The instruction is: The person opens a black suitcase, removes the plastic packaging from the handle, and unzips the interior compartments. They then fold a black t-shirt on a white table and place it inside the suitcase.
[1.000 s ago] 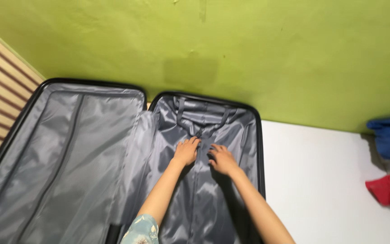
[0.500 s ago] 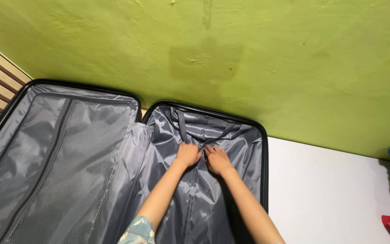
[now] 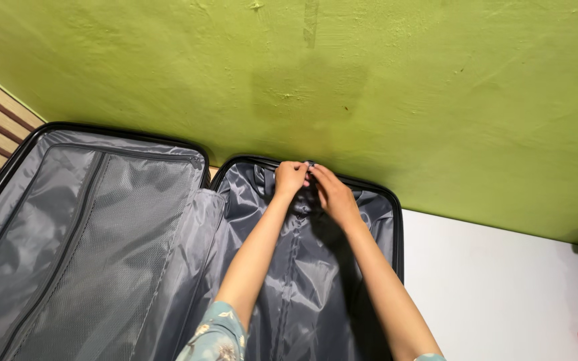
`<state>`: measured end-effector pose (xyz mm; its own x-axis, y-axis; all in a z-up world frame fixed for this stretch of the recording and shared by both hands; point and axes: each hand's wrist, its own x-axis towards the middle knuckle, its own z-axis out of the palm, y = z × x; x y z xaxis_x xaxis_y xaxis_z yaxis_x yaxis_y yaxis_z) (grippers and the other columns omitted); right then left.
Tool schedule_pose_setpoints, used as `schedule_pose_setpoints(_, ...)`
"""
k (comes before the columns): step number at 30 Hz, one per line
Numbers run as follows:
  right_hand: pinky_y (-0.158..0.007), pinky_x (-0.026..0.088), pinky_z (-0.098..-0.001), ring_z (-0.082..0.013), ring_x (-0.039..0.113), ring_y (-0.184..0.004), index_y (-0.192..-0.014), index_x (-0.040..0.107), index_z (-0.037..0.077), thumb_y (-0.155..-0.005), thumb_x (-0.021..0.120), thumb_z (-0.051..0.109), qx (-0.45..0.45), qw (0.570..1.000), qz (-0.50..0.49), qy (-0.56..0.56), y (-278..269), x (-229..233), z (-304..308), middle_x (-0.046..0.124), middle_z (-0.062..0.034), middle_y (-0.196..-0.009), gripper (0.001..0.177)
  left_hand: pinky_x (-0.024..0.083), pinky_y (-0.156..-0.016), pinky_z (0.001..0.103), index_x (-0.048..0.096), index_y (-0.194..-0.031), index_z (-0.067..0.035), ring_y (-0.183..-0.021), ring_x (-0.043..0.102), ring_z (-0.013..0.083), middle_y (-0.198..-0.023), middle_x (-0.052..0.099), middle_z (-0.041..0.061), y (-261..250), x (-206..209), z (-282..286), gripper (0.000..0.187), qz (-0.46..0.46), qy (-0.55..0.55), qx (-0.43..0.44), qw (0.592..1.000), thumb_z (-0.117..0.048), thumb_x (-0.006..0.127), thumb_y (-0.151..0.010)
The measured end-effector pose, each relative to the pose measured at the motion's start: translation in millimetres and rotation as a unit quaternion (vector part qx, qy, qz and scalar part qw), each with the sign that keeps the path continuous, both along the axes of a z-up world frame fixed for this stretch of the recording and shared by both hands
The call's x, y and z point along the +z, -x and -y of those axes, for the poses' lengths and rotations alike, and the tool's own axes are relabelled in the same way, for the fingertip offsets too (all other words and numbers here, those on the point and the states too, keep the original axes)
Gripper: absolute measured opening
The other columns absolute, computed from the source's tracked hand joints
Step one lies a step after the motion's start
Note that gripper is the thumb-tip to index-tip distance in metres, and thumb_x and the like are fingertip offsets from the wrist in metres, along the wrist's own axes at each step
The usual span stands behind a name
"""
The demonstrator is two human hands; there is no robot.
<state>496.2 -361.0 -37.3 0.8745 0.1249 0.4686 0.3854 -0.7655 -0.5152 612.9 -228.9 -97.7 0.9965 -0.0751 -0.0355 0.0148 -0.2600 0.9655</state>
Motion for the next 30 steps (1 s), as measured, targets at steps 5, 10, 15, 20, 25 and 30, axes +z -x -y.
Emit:
schedule_pose_setpoints(5, -0.102, 0.048, -0.0426, -0.0301, 0.053, -0.134, -0.145, 0.054, 0.008, -0.080, 0.063, -0.002, 0.014, 0.980, 0.012, 0.197, -26.7, -29.3, 8.7, 0.055, -0.0096, -0.150, 0.066, 0.052, -0.058, 0.043, 0.083, -0.084, -0.010, -0.070, 0.069, 0.0329, -0.077, 0.074, 0.011, 11.8, 19.6, -3.5, 0.025, 0.122, -0.182, 0.163, 0.962, -0.035, 0.080, -0.084)
schedule_pose_setpoints(10, -0.094, 0.044, -0.0422, -0.0268, 0.050, -0.127, -0.147, 0.052, 0.006, -0.079, 0.069, 0.010, -0.007, 0.960, -0.017, 0.279, -29.1, -30.4, 1.7, 0.054, -0.0089, -0.144, 0.070, 0.046, -0.075, 0.044, 0.079, -0.084, -0.012, -0.089, 0.066, 0.0282, -0.088, 0.071, 0.005, 24.7, 32.9, -17.7, 0.027, 0.235, -0.249, 0.158, 0.926, -0.039, 0.079, -0.080)
schedule_pose_setpoints(15, -0.101, 0.041, -0.0451, -0.0293, 0.050, -0.130, -0.141, 0.053, 0.008, -0.082, 0.071, 0.014, -0.050, 0.967, 0.034, 0.246, -33.7, -31.6, -6.9, 0.053, -0.0123, -0.142, 0.062, 0.038, -0.090, 0.046, 0.081, -0.082, -0.013, -0.100, 0.061, 0.0264, -0.089, 0.073, 0.005, 17.3, 16.8, -21.1, 0.032, 0.319, -0.360, 0.127, 0.867, -0.044, 0.074, -0.086)
schedule_pose_setpoints(20, -0.099, 0.041, -0.0477, -0.0319, 0.051, -0.125, -0.144, 0.052, 0.011, -0.084, 0.073, 0.018, -0.073, 0.978, -0.047, 0.191, -30.7, -37.1, -12.2, 0.056, -0.0143, -0.131, 0.065, 0.039, -0.100, 0.048, 0.081, -0.081, -0.012, -0.089, 0.065, 0.0264, -0.085, 0.073, 0.010, -3.7, -4.4, -23.0, 0.036, 0.302, -0.432, 0.078, 0.846, -0.046, 0.070, -0.090)
schedule_pose_setpoints(25, -0.102, 0.044, -0.0458, -0.0335, 0.051, -0.119, -0.144, 0.051, 0.014, -0.087, 0.075, 0.023, -0.080, 0.972, -0.074, 0.206, -43.0, -52.1, -10.0, 0.058, -0.0122, -0.126, 0.062, 0.042, -0.092, 0.042, 0.079, -0.083, -0.011, -0.095, 0.065, 0.0277, -0.087, 0.073, 0.010, -16.5, -14.9, -25.5, 0.037, 0.247, -0.466, 0.035, 0.849, -0.046, 0.069, -0.088)
schedule_pose_setpoints(30, -0.099, 0.044, -0.0486, -0.0329, 0.048, -0.126, -0.147, 0.048, 0.012, -0.086, 0.074, 0.026, -0.094, 0.961, -0.086, 0.244, -44.7, -59.8, -0.8, 0.055, -0.0116, -0.134, 0.068, 0.042, -0.098, 0.044, 0.071, -0.107, -0.010, -0.102, 0.064, 0.0304, -0.093, 0.075, 0.011, -20.9, -17.0, -26.1, 0.033, 0.229, -0.433, 0.031, 0.871, -0.041, 0.062, -0.099)
